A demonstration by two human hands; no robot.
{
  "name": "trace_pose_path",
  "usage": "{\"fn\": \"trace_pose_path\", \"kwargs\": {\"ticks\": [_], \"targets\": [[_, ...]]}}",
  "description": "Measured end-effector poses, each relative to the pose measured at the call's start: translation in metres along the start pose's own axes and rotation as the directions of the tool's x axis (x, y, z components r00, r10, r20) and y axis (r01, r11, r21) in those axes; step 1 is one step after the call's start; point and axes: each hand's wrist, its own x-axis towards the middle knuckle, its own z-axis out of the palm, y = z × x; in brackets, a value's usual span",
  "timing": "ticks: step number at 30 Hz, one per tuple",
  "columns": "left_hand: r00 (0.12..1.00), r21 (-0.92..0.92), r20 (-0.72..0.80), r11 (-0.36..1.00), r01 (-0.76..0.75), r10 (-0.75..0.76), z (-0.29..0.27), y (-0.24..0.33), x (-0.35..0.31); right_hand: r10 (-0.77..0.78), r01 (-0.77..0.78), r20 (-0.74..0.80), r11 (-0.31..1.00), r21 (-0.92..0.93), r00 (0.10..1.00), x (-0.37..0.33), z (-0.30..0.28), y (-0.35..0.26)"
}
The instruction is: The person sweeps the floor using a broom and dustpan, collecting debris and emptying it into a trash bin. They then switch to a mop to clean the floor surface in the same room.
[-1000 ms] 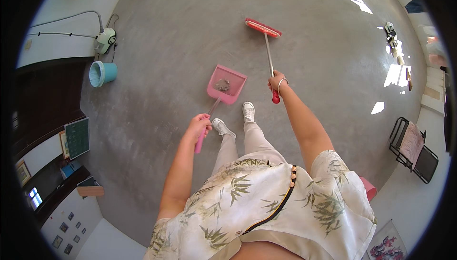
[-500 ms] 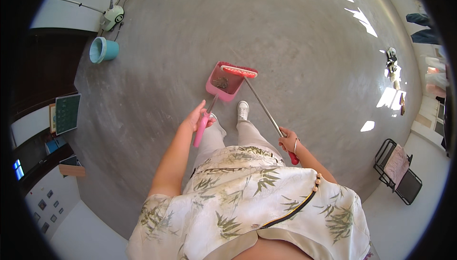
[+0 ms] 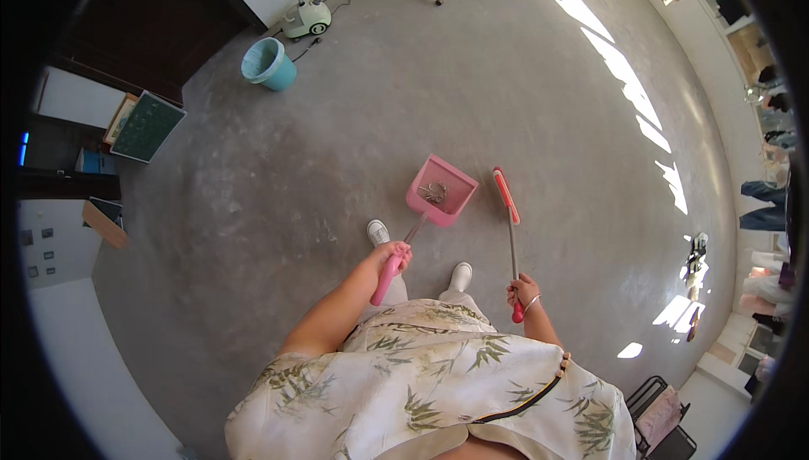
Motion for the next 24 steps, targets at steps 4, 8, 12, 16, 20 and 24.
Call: {"fn": "trace_pose_path", "kwargs": {"ticks": [4, 8, 12, 16, 20, 24], "targets": [[0.995, -0.059, 0.085, 0.997, -0.043, 0.048, -0.036, 0.076, -0.05, 0.112, -0.122, 0.114, 0.989, 0.089, 0.987, 0.053, 0.07, -0.019], [0.957, 0.082, -0.072, 0.958, -0.276, 0.281, -0.055, 0.129, -0.127, 0.275, -0.3, 0.25, 0.952, 0.066, 0.928, 0.069, 0.182, -0.04], [0.931, 0.028, -0.113, 0.938, -0.346, 0.347, -0.09, 0.176, -0.163, 0.204, -0.226, 0.317, 0.974, 0.032, 0.926, 0.067, 0.265, -0.052], [0.876, 0.097, -0.137, 0.886, -0.454, 0.463, -0.106, 0.212, -0.195, 0.146, -0.203, 0.446, 0.976, 0.082, 0.883, 0.05, 0.325, -0.086], [0.882, -0.009, -0.12, 0.888, -0.46, 0.456, -0.119, 0.256, -0.209, 0.095, -0.185, 0.516, 0.975, 0.126, 0.851, 0.043, 0.375, -0.109], [0.88, -0.062, -0.088, 0.879, -0.472, 0.466, -0.098, 0.331, -0.22, -0.054, 0.035, 0.421, 0.998, 0.053, 0.906, 0.04, 0.441, -0.134]]}}
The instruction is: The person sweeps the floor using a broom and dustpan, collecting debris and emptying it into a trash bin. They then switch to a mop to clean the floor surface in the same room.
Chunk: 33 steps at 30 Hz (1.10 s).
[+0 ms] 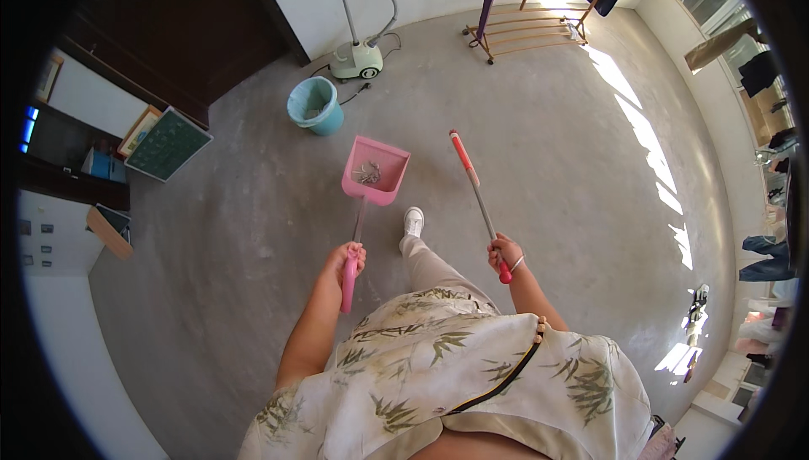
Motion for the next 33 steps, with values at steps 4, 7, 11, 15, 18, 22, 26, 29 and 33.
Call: {"fn": "trace_pose_path", "kwargs": {"ticks": [4, 7, 11, 15, 18, 22, 26, 29, 33], "targets": [[0.999, 0.018, 0.049, 1.0, 0.01, -0.011, 0.034, 0.072, 0.057, -0.041, 0.02, -0.159, 0.991, -0.131, 0.986, 0.057, 0.029, -0.052], [0.997, 0.032, 0.015, 0.997, 0.07, -0.07, 0.054, 0.118, 0.087, -0.031, 0.003, -0.248, 0.993, -0.114, 0.968, 0.092, 0.047, -0.088], [0.992, 0.036, 0.018, 0.992, 0.125, -0.125, 0.082, 0.188, 0.152, 0.078, -0.054, -0.348, 0.996, 0.077, 0.934, 0.143, 0.069, -0.139], [0.991, 0.164, -0.026, 0.977, 0.135, -0.132, 0.131, 0.234, 0.185, 0.098, 0.037, -0.394, 0.947, 0.32, 0.914, 0.181, 0.09, -0.176], [0.987, 0.222, -0.01, 0.962, 0.158, -0.159, 0.14, 0.275, 0.217, 0.115, 0.089, -0.459, 0.912, 0.4, 0.881, 0.218, 0.128, -0.188], [0.967, 0.165, -0.049, 0.953, 0.253, -0.249, 0.161, 0.329, 0.264, 0.123, 0.08, -0.457, 0.913, 0.399, 0.881, 0.274, 0.204, -0.198], [0.959, 0.259, -0.103, 0.923, 0.283, -0.265, 0.191, 0.383, 0.305, 0.205, -0.12, -0.214, 0.927, 0.355, 0.955, 0.308, 0.265, -0.244], [0.955, 0.313, -0.097, 0.903, 0.296, -0.279, 0.228, 0.414, 0.33, 0.216, -0.153, -0.1, 0.889, 0.432, 0.971, 0.324, 0.278, -0.303], [0.933, 0.247, -0.182, 0.904, 0.35, -0.311, 0.242, 0.457, 0.375, 0.019, -0.016, -0.159, 1.0, 0.02, 0.987, 0.332, 0.315, -0.334]]}}
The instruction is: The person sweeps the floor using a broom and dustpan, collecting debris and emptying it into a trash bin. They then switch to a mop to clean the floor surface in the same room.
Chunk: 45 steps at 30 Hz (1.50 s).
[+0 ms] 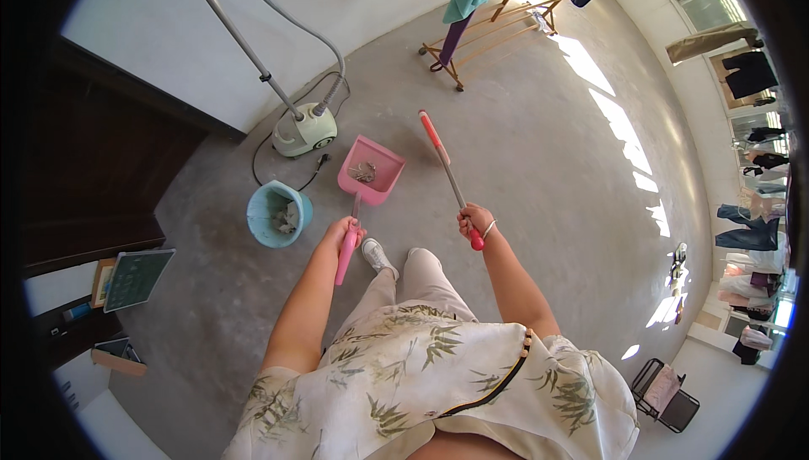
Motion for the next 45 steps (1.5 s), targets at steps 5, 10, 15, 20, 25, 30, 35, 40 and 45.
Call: {"fn": "trace_pose_path", "kwargs": {"ticks": [5, 10, 15, 20, 25, 30, 35, 40, 45], "targets": [[0.989, 0.181, 0.067, 0.973, -0.145, 0.135, 0.034, 0.051, -0.029, -0.221, 0.169, -0.077, 0.89, -0.423, 0.972, 0.016, 0.041, -0.051], [0.899, 0.478, -0.003, 0.79, -0.383, 0.437, 0.108, 0.09, -0.098, -0.239, 0.164, 0.0, 0.663, -0.731, 0.971, 0.093, 0.063, -0.152], [0.657, 0.634, -0.095, 0.554, -0.539, 0.748, 0.119, 0.08, -0.065, -0.227, 0.166, 0.068, 0.448, -0.879, 0.971, 0.196, 0.098, -0.277], [0.64, 0.527, -0.365, 0.717, -0.457, 0.676, 0.149, 0.084, -0.042, -0.144, 0.171, 0.124, 0.385, -0.907, 0.982, 0.317, 0.124, -0.39], [0.545, 0.593, -0.361, 0.637, -0.492, 0.757, 0.172, 0.076, -0.014, -0.074, 0.106, 0.078, 0.584, -0.805, 0.994, 0.378, 0.113, -0.392], [0.554, 0.53, -0.441, 0.704, -0.473, 0.705, 0.198, 0.077, -0.026, 0.045, 0.032, 0.046, 0.273, -0.961, 0.998, 0.297, 0.063, -0.352], [0.501, 0.57, -0.384, 0.626, -0.532, 0.775, 0.185, 0.091, -0.023, 0.018, 0.07, 0.079, 0.302, -0.951, 0.997, 0.244, 0.062, -0.375], [0.562, 0.5, -0.439, 0.711, -0.495, 0.701, 0.18, 0.099, -0.025, -0.048, 0.186, 0.179, 0.261, -0.947, 0.983, 0.328, 0.157, -0.367], [0.556, 0.499, -0.435, 0.704, -0.506, 0.708, 0.176, 0.091, -0.03, 0.048, 0.093, 0.083, -0.265, -0.96, 0.995, 0.342, 0.148, -0.329]]}}
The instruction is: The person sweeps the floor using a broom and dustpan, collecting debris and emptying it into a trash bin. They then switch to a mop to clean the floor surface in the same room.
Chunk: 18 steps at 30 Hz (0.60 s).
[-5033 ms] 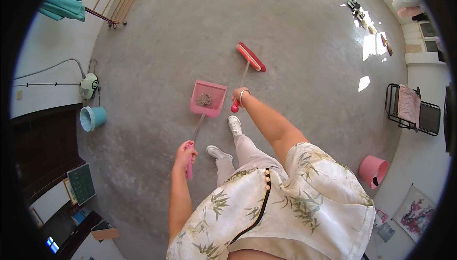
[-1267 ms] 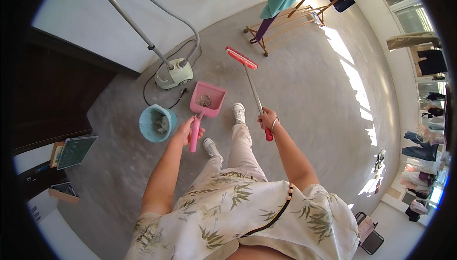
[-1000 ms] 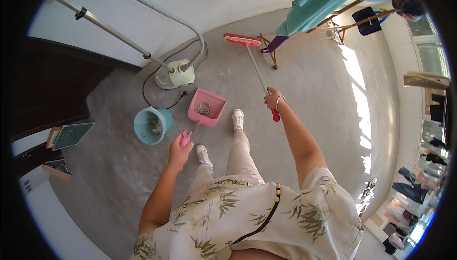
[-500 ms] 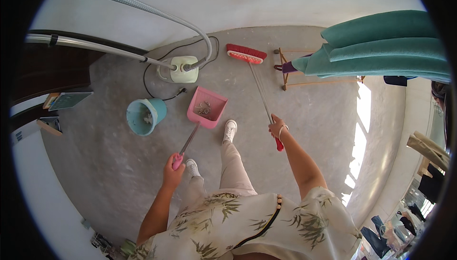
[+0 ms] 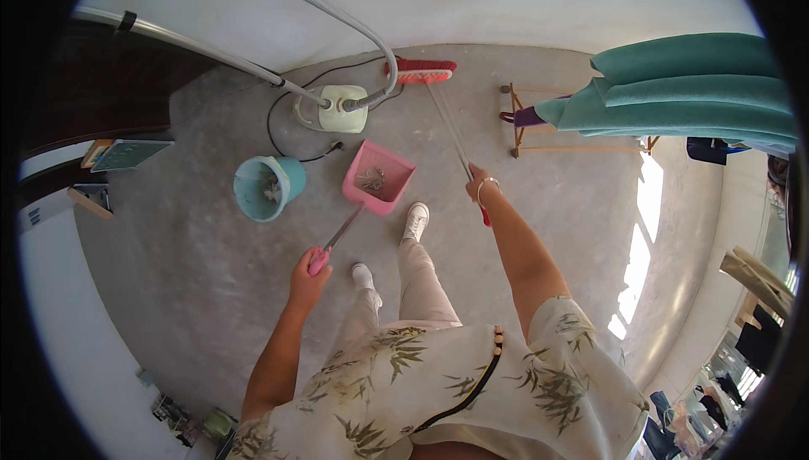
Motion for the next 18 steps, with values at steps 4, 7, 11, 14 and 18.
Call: {"fn": "trace_pose_path", "kwargs": {"ticks": [4, 7, 11, 14, 18], "targets": [[0.982, 0.15, -0.011, 0.971, -0.187, 0.191, 0.001, -0.002, 0.0, 0.05, -0.056, 0.058, 0.993, 0.107, 0.997, -0.07, 0.067, 0.107], [0.983, 0.133, -0.028, 0.976, -0.175, 0.18, -0.005, -0.018, 0.008, 0.005, 0.0, -0.03, 0.988, 0.157, 1.0, -0.136, 0.079, 0.151], [0.994, -0.01, -0.022, 0.994, -0.105, 0.105, -0.007, -0.02, 0.009, 0.056, -0.031, -0.066, 0.942, 0.334, 0.996, -0.195, 0.056, 0.145], [0.993, 0.0, -0.002, 0.993, -0.115, 0.115, -0.006, -0.018, 0.007, 0.097, -0.033, -0.113, 0.882, 0.47, 0.989, -0.174, 0.049, 0.12], [0.994, -0.017, 0.048, 0.995, -0.098, 0.099, -0.006, -0.018, 0.003, 0.145, 0.006, -0.179, 0.76, 0.65, 0.973, -0.087, 0.03, 0.058]]}}
